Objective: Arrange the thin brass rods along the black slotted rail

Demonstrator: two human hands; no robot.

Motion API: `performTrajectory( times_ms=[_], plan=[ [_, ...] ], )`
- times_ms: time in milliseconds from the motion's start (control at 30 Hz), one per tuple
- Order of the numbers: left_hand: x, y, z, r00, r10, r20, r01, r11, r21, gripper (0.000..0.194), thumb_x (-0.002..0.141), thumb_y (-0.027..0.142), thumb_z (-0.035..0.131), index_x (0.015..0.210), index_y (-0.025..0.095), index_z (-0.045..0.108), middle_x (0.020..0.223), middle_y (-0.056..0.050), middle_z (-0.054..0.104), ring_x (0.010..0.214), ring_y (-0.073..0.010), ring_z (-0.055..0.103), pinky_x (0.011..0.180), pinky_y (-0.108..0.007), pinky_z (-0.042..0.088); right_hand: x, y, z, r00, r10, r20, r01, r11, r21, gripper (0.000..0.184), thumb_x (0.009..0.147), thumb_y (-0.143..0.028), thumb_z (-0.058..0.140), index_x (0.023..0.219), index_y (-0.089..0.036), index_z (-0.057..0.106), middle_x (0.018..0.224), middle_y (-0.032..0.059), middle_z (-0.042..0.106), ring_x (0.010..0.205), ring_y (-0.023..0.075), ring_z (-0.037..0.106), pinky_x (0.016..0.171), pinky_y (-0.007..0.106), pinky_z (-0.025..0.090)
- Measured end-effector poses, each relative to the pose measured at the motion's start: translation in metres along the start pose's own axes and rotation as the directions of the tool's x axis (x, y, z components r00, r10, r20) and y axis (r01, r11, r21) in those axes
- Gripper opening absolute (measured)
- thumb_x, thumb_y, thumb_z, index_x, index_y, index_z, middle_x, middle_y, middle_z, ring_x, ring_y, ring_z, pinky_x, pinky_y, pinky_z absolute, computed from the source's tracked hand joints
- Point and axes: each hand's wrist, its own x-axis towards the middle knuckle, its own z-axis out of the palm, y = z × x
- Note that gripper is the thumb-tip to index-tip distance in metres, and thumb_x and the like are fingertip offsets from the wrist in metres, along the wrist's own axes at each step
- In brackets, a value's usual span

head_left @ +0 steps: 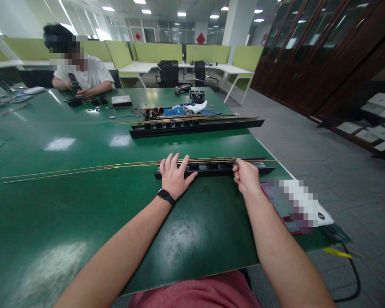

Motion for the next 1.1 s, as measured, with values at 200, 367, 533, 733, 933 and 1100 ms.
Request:
performTrajectory(
  times_ms=[200,367,533,733,933,1100],
  plan=[
    [0.0004,0.0005,0.0003,1.0,-0.001,0.003,0.001,1.0,0.003,0.066,0.091,0.062,0.061,0.146,0.026,0.057,0.149,-0.018,0.052,0.146,-0.0392,0.038,0.123,-0.059,0.02,-0.0026,0.0009,0.0008,0.999,-0.004,0.045,0.005,1.0,-0.017,0.025,0.084,-0.029,0.07,0.068,-0.018,0.053,0.052,-0.0023,0.057,0.028,0.005,0.035,0.026,0.017,0.017],
    [0.0005,0.0008,-0.0002,1.0,-0.005,0.005,0.005,1.0,-0.026,0.065,0.09,0.06,0.063,0.145,0.026,0.058,0.149,-0.018,0.052,0.146,-0.0395,0.038,0.123,-0.058,0.02,-0.0015,0.0009,0.0005,0.999,-0.011,0.03,0.011,1.0,0.004,0.026,0.082,-0.028,0.073,0.068,-0.019,0.053,0.053,-0.003,0.056,0.029,0.0045,0.035,0.026,0.016,0.017],
    [0.0003,0.0005,-0.0008,1.0,-0.01,0.008,0.01,1.0,-0.026,0.066,0.09,0.061,0.063,0.145,0.026,0.058,0.149,-0.017,0.052,0.146,-0.0392,0.038,0.123,-0.058,0.02,0.0027,0.0011,-0.0015,1.0,-0.004,-0.025,0.004,1.0,0.016,0.024,0.082,-0.029,0.072,0.071,-0.019,0.053,0.053,-0.0033,0.056,0.029,0.0049,0.036,0.027,0.016,0.018],
    [0.0001,0.0007,-0.0014,1.0,-0.006,0.007,0.006,1.0,0.002,0.065,0.091,0.062,0.061,0.146,0.027,0.057,0.149,-0.017,0.052,0.146,-0.0384,0.038,0.123,-0.058,0.02,0.0008,0.002,-0.0011,1.0,-0.013,0.012,0.013,1.0,-0.017,0.027,0.081,-0.031,0.073,0.07,-0.02,0.052,0.054,-0.0025,0.058,0.029,0.005,0.035,0.026,0.017,0.018],
    [0.0006,0.0015,-0.0018,1.0,-0.014,0.016,0.014,1.0,-0.014,0.065,0.091,0.061,0.062,0.146,0.027,0.057,0.15,-0.017,0.051,0.147,-0.0389,0.037,0.123,-0.059,0.019,-0.0034,0.0008,0.0004,0.998,-0.007,0.058,0.007,1.0,-0.011,0.032,0.079,-0.033,0.078,0.068,-0.02,0.05,0.054,-0.0025,0.058,0.029,0.005,0.035,0.026,0.017,0.017],
    [0.0005,0.0015,-0.0023,1.0,-0.015,0.019,0.015,1.0,-0.013,0.065,0.09,0.061,0.062,0.145,0.027,0.058,0.15,-0.017,0.051,0.147,-0.039,0.037,0.123,-0.059,0.02,-0.0015,0.0002,0.0,0.999,-0.01,0.031,0.01,1.0,0.004,0.03,0.08,-0.031,0.076,0.069,-0.02,0.05,0.054,-0.0028,0.057,0.029,0.005,0.036,0.026,0.017,0.018]
  ],
)
